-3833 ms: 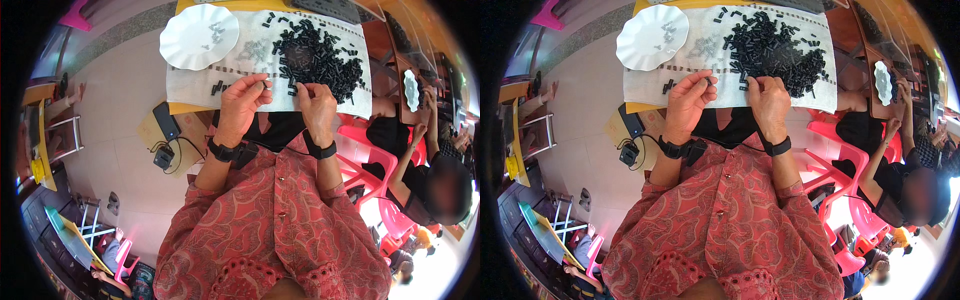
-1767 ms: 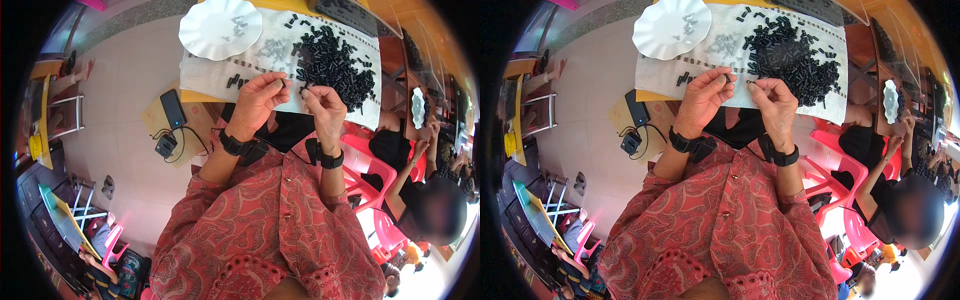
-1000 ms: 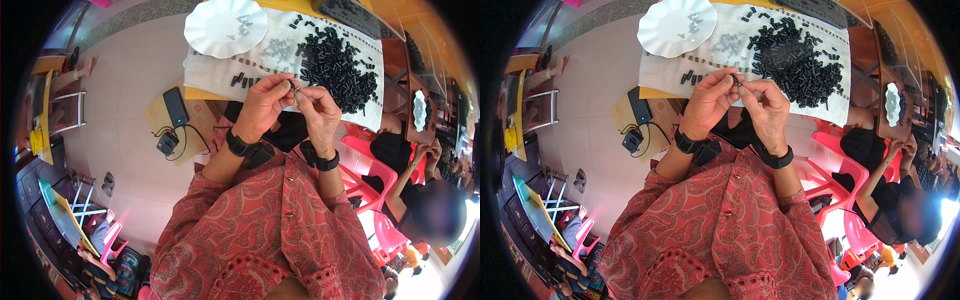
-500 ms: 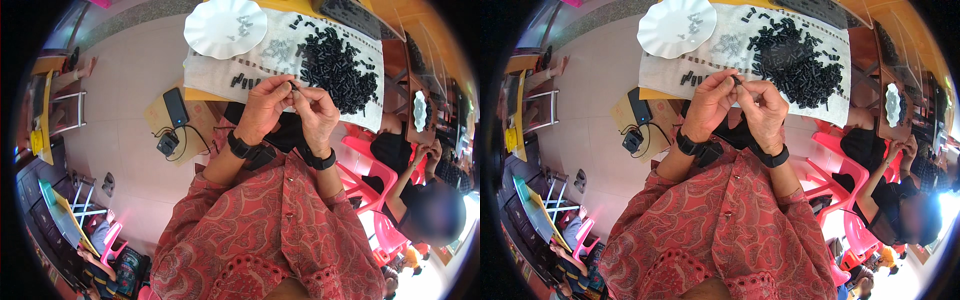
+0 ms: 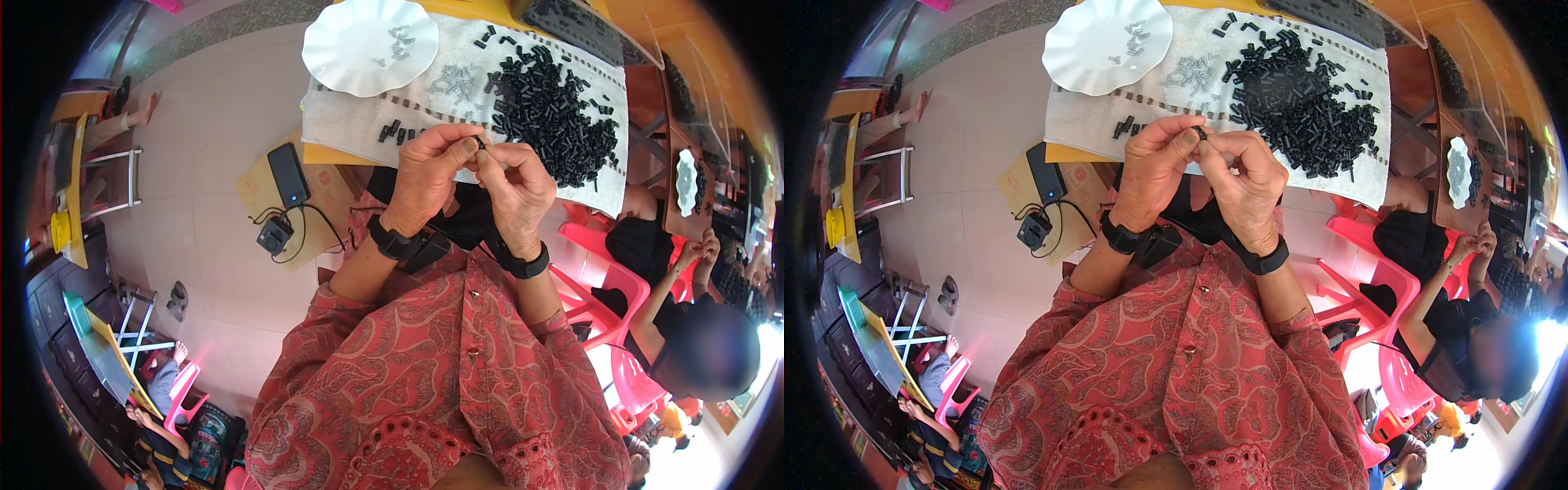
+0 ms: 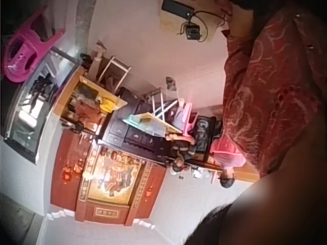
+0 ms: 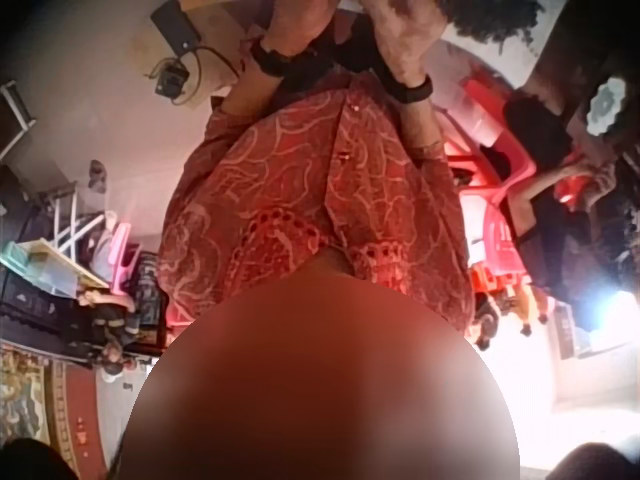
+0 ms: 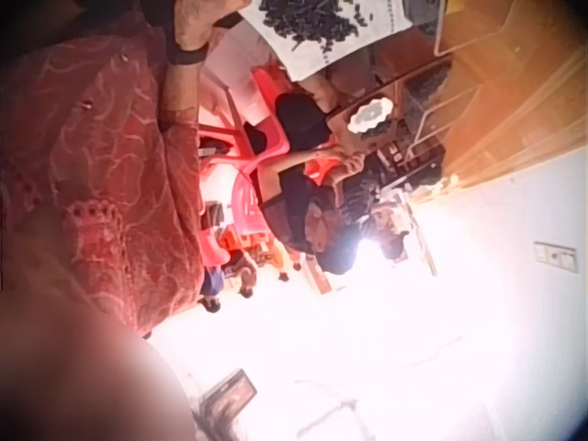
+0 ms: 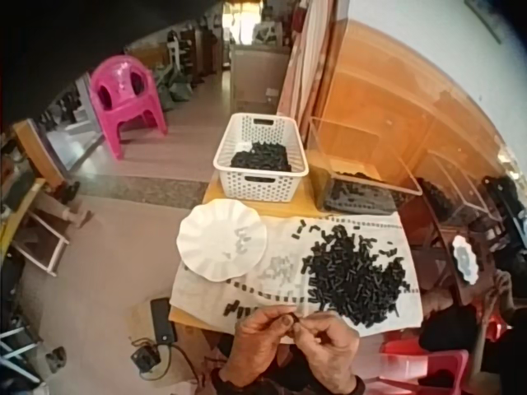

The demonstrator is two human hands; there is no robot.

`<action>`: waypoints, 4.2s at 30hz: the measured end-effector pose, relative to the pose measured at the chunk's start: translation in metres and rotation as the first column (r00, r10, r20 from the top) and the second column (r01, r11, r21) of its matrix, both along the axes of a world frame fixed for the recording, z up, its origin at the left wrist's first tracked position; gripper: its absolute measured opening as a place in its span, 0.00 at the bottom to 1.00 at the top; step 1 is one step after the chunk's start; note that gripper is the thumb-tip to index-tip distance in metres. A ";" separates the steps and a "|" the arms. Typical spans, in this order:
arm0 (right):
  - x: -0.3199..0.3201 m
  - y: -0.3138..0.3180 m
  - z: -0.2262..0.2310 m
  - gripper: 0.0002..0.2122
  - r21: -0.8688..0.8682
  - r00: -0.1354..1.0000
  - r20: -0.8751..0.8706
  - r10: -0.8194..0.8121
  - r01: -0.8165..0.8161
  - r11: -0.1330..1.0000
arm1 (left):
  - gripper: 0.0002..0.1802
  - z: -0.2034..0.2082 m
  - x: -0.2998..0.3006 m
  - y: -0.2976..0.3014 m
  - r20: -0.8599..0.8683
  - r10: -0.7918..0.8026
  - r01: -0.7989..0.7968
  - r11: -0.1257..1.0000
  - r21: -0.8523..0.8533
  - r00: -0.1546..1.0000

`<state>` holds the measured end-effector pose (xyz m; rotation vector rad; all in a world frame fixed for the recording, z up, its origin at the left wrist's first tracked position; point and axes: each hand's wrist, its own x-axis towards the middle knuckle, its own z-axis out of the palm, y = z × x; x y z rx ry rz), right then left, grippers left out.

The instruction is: Sorting and inspecting small black plastic components on a workspace.

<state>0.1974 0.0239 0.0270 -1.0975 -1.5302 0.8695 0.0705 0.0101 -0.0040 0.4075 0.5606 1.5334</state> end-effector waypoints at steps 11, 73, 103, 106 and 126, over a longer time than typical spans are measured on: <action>0.005 0.004 0.012 0.07 -0.026 0.989 0.087 0.116 -0.114 0.993 | 0.11 0.001 -0.007 0.001 -0.058 -0.031 0.031 0.999 0.007 0.998; 0.045 0.014 -0.014 0.06 -0.145 0.969 0.182 -0.164 0.192 0.971 | 0.10 0.010 -0.055 0.004 -0.981 0.137 -0.205 0.973 0.108 0.135; 0.053 0.004 -0.015 0.04 -0.257 0.973 0.165 -0.163 0.202 0.945 | 0.00 0.003 0.014 0.027 -0.883 0.244 0.029 0.967 0.254 -0.402; 0.049 0.002 -0.018 0.05 -0.267 0.989 0.112 -0.099 0.126 0.956 | 0.01 0.002 0.015 0.025 -0.953 0.297 -0.030 0.954 0.299 -0.062; 0.052 0.005 -0.022 0.03 -0.252 0.997 -0.073 -0.025 0.006 0.968 | 0.07 0.009 0.024 0.025 -0.881 -0.072 0.157 0.988 0.003 0.468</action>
